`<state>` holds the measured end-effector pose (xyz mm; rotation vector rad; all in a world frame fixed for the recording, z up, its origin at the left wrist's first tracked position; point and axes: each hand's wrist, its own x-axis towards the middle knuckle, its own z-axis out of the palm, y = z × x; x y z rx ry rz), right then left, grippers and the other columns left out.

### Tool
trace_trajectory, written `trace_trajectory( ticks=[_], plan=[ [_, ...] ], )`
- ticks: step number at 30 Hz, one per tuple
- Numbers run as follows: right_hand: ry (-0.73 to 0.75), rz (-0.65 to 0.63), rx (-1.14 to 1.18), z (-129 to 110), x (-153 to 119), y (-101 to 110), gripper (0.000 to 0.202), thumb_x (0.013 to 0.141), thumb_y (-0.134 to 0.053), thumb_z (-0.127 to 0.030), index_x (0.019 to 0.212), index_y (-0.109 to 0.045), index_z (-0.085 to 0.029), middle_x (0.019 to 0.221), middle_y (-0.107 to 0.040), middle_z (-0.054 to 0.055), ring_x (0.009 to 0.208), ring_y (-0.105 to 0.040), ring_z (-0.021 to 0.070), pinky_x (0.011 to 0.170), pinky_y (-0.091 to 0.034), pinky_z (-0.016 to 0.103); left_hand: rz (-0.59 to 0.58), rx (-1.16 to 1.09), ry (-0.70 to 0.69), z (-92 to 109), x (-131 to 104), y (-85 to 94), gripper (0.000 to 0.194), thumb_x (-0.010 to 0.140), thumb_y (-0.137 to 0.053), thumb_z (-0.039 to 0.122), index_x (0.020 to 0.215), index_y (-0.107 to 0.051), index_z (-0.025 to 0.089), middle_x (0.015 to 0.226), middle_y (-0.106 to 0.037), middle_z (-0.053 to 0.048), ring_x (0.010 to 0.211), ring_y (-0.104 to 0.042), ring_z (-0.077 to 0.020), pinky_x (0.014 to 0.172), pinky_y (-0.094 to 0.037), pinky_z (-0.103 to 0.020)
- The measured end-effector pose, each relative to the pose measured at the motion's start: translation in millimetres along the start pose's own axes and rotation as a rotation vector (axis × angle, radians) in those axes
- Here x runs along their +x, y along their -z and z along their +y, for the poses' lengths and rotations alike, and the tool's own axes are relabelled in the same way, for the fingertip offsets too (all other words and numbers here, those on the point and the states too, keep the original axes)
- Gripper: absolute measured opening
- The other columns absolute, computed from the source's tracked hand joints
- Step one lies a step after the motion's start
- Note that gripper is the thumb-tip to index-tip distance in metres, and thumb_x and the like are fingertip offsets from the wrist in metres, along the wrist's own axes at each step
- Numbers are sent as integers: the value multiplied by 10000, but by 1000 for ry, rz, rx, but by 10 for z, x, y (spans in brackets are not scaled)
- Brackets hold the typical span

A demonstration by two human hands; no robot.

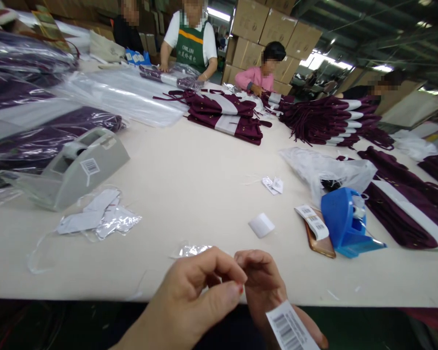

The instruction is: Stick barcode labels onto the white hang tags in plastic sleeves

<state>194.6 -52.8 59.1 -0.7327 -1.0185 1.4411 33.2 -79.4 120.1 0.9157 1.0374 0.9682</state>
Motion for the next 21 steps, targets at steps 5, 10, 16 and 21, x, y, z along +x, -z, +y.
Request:
trace_trajectory(
  ticks=[5,10,16,21],
  plan=[
    [-140,-52,-14,6,-49,-19,664,519,-612,-736,957,-607,-238,973,-621,77,844,-573,255,767,-466,405,-276,-92,310,2,226,-249,286,674,-594,430,683,-555,147,579,-560,-6,482,-462,-85,447,-309,-190],
    [-284,-31,11,10,-81,-80,477,589,-721,-544,946,-620,-244,945,-633,37,847,-580,214,765,-463,328,-264,-152,407,-66,171,-294,263,587,-649,370,582,-504,151,498,-513,10,427,-414,-70,439,-279,-193],
    [-262,85,157,89,-83,-19,638,579,-577,-752,923,-637,-217,837,-628,60,746,-585,217,655,-488,346,100,-185,232,-147,202,-221,230,635,-626,332,557,-527,139,499,-510,26,466,-396,-63,483,-296,-194],
    [-228,210,-105,84,-166,23,260,688,-693,-423,787,-641,-188,641,-577,5,560,-488,118,516,-406,226,295,-60,144,-292,262,-153,196,671,-602,321,586,-561,150,508,-504,41,492,-422,-77,500,-344,-194]
  ],
)
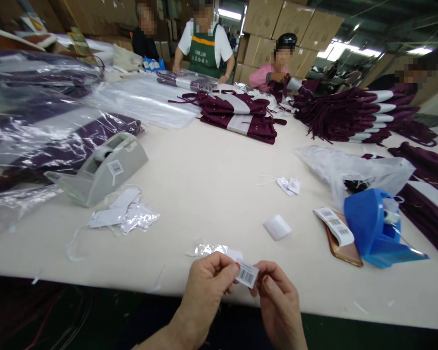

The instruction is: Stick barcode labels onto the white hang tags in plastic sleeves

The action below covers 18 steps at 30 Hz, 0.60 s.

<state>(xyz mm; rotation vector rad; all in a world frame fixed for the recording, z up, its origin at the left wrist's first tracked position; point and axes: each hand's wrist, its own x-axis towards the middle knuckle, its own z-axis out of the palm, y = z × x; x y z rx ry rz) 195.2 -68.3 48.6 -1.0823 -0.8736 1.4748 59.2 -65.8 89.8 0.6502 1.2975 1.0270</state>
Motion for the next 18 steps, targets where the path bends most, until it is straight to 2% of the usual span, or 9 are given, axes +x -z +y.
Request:
trace_trajectory(
  ticks=[2,4,6,8,10,14,16,18],
  plan=[
    [-24,47,-68,7,-9,-21,223,673,-719,-381,720,-635,-180,603,-557,-9,525,-463,105,479,-377,213,12,101,-57,-47,29,33,196,709,-574,316,593,-570,158,495,-505,40,491,-448,-89,502,-366,-201],
    [-28,107,-121,8,15,-41,220,660,-732,-364,681,-630,-171,579,-547,-13,511,-460,102,455,-363,207,-1,265,-187,-82,62,97,186,758,-536,301,654,-614,167,558,-569,20,541,-508,-109,534,-403,-212],
    [-6,166,-154,-6,69,-32,230,656,-734,-368,689,-632,-164,564,-540,-15,506,-457,102,446,-357,205,43,446,-381,-105,108,199,172,798,-499,264,825,-646,180,685,-637,0,613,-563,-122,586,-442,-221],
    [14,203,-169,-36,137,10,248,645,-738,-377,703,-631,-160,562,-539,-16,502,-452,100,440,-351,203,133,599,-584,-121,168,322,216,823,-474,213,987,-611,183,796,-660,-20,681,-594,-128,640,-473,-229],
    [-2,197,-203,-70,202,59,271,636,-740,-395,689,-620,-158,548,-529,-22,486,-437,92,433,-339,198,151,746,-774,-142,233,437,228,842,-443,153,1016,-587,177,852,-658,-40,752,-601,-135,695,-488,-242],
    [-138,61,-333,-89,274,74,337,624,-728,-458,638,-594,-149,485,-484,-38,447,-398,82,418,-304,195,-93,1079,-1110,-225,328,551,227,855,-394,91,934,-594,164,936,-650,-79,826,-573,-168,733,-502,-298],
    [-179,25,-375,-68,283,44,359,621,-720,-482,629,-586,-149,473,-476,-42,442,-387,81,413,-285,193,-173,1203,-1145,-275,350,562,209,857,-392,99,874,-592,156,906,-648,-85,800,-559,-181,717,-506,-323],
    [-191,20,-392,-38,287,21,365,624,-714,-492,630,-582,-152,473,-476,-44,440,-382,81,408,-274,193,-198,1224,-1098,-317,364,571,204,854,-395,93,801,-580,157,862,-635,-78,788,-544,-178,719,-504,-320]
  ],
)
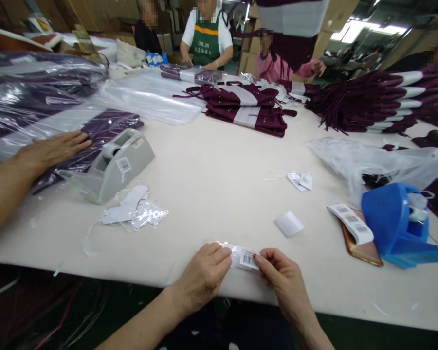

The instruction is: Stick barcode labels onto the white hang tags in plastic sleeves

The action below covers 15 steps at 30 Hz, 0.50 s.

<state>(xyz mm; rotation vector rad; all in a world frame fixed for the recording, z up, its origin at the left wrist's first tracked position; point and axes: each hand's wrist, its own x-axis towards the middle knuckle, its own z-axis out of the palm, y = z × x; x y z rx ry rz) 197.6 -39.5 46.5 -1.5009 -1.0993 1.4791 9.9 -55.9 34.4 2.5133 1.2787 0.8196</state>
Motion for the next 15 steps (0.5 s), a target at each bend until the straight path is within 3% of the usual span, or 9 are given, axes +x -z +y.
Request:
trace_trajectory(
  ticks=[3,8,11,15],
  plan=[
    [35,64,0,44,20,-11,348,645,-703,-486,662,-586,-158,494,-493,-40,458,-403,90,422,-304,203,27,-106,84,-30,-34,-30,183,843,-408,77,794,-563,160,883,-611,-73,822,-534,-168,752,-499,-304],
    [156,326,48,141,42,-35,314,692,-673,-466,781,-594,-175,607,-562,-21,545,-495,117,500,-397,226,61,-144,233,-56,-47,-5,268,806,-452,77,1056,-504,158,1107,-549,-113,1007,-505,-206,861,-466,-356],
    [250,362,-27,209,22,-112,311,711,-658,-437,884,-581,-190,742,-606,5,650,-552,150,605,-456,278,-55,-17,328,-48,13,76,370,772,-543,130,1133,-473,169,1145,-539,-113,1035,-469,-261,851,-410,-447],
    [458,271,-322,294,-4,-208,362,743,-628,-345,1063,-536,-202,1000,-596,66,921,-552,219,840,-440,406,-241,34,434,-64,164,201,233,740,-624,215,951,-531,177,997,-565,-63,955,-472,-243,799,-365,-418]
  ],
)
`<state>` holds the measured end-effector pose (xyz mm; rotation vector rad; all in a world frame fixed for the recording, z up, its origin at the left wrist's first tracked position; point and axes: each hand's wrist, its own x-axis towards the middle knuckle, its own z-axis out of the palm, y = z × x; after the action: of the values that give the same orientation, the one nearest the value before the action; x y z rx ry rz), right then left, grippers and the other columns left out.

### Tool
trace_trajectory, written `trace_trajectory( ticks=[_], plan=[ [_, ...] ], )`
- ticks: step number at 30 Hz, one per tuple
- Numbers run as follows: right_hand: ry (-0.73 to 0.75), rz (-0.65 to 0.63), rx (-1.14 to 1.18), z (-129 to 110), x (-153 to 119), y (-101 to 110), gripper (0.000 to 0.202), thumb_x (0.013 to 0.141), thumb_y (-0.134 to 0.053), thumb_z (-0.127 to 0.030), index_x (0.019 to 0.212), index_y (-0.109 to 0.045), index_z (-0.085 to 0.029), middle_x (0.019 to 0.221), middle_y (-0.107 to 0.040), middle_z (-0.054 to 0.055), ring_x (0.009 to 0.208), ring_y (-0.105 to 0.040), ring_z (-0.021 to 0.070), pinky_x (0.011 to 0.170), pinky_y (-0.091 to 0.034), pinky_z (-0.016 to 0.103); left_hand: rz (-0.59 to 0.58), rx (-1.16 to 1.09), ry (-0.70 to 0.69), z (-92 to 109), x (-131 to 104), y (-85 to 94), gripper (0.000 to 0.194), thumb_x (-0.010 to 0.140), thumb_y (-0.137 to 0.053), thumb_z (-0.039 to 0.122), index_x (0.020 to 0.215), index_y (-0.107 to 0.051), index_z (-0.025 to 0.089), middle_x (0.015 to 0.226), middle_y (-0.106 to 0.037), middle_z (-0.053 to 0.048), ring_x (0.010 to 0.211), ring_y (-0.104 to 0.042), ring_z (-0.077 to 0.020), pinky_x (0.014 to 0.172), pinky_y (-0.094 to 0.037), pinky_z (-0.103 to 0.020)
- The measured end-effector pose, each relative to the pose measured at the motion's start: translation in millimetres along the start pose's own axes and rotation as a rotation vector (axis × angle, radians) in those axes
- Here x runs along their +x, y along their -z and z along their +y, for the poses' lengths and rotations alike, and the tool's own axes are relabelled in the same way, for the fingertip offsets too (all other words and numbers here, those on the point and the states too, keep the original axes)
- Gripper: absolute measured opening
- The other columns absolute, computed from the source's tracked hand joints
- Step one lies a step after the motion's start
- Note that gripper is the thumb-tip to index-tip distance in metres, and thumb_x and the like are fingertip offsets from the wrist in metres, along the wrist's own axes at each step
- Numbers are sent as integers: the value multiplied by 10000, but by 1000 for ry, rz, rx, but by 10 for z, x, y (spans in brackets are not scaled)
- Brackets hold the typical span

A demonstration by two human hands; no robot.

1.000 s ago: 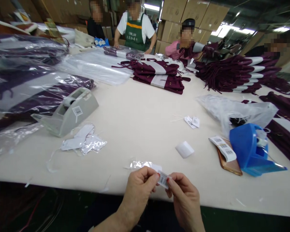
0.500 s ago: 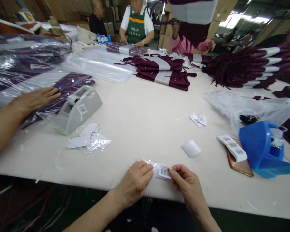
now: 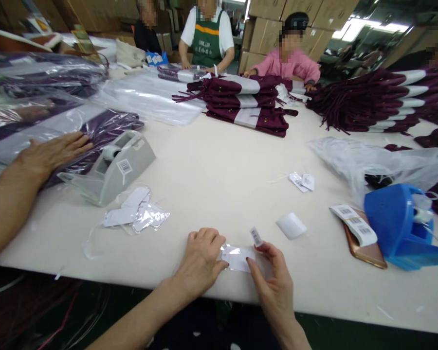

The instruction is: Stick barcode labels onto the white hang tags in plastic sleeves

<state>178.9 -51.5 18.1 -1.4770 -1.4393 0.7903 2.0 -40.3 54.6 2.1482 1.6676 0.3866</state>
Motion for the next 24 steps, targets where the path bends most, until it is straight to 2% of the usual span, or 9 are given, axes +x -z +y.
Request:
trace_trajectory(
  ticks=[3,8,12,15,19,24],
  plan=[
    [116,-59,-120,43,-18,-22,406,760,-597,-313,1135,-490,-200,1063,-573,89,985,-532,247,884,-412,471,-94,34,22,22,105,81,181,723,-640,226,851,-526,168,922,-560,-47,908,-475,-230,777,-352,-386],
    [129,-160,-114,78,19,15,476,754,-598,-278,1189,-419,-207,1071,-573,90,986,-562,248,875,-432,461,-181,60,33,48,186,110,129,708,-624,201,742,-505,164,859,-559,-45,853,-486,-220,728,-348,-346],
    [39,-203,10,23,53,31,417,761,-589,-279,1142,-433,-213,1053,-576,77,874,-599,205,795,-480,364,-193,-1,19,33,152,61,98,710,-575,162,703,-479,179,773,-568,-12,786,-501,-192,721,-334,-331],
    [-68,-227,122,21,60,26,391,781,-577,-314,1125,-423,-210,919,-613,52,736,-589,176,690,-484,311,-167,-98,57,18,116,50,116,690,-574,146,744,-479,184,764,-580,7,768,-510,-174,738,-333,-319],
    [-179,-258,321,90,73,22,423,776,-601,-356,1114,-392,-212,768,-622,24,713,-582,186,672,-464,304,-209,-235,149,-19,100,101,250,663,-571,130,893,-493,190,765,-602,25,735,-522,-161,728,-352,-292],
    [-252,-283,450,105,108,23,462,753,-629,-383,1101,-377,-215,709,-609,8,693,-582,195,646,-448,308,-280,-305,199,-108,137,158,192,656,-558,128,834,-535,196,637,-582,52,664,-533,-152,661,-366,-255]
  ],
)
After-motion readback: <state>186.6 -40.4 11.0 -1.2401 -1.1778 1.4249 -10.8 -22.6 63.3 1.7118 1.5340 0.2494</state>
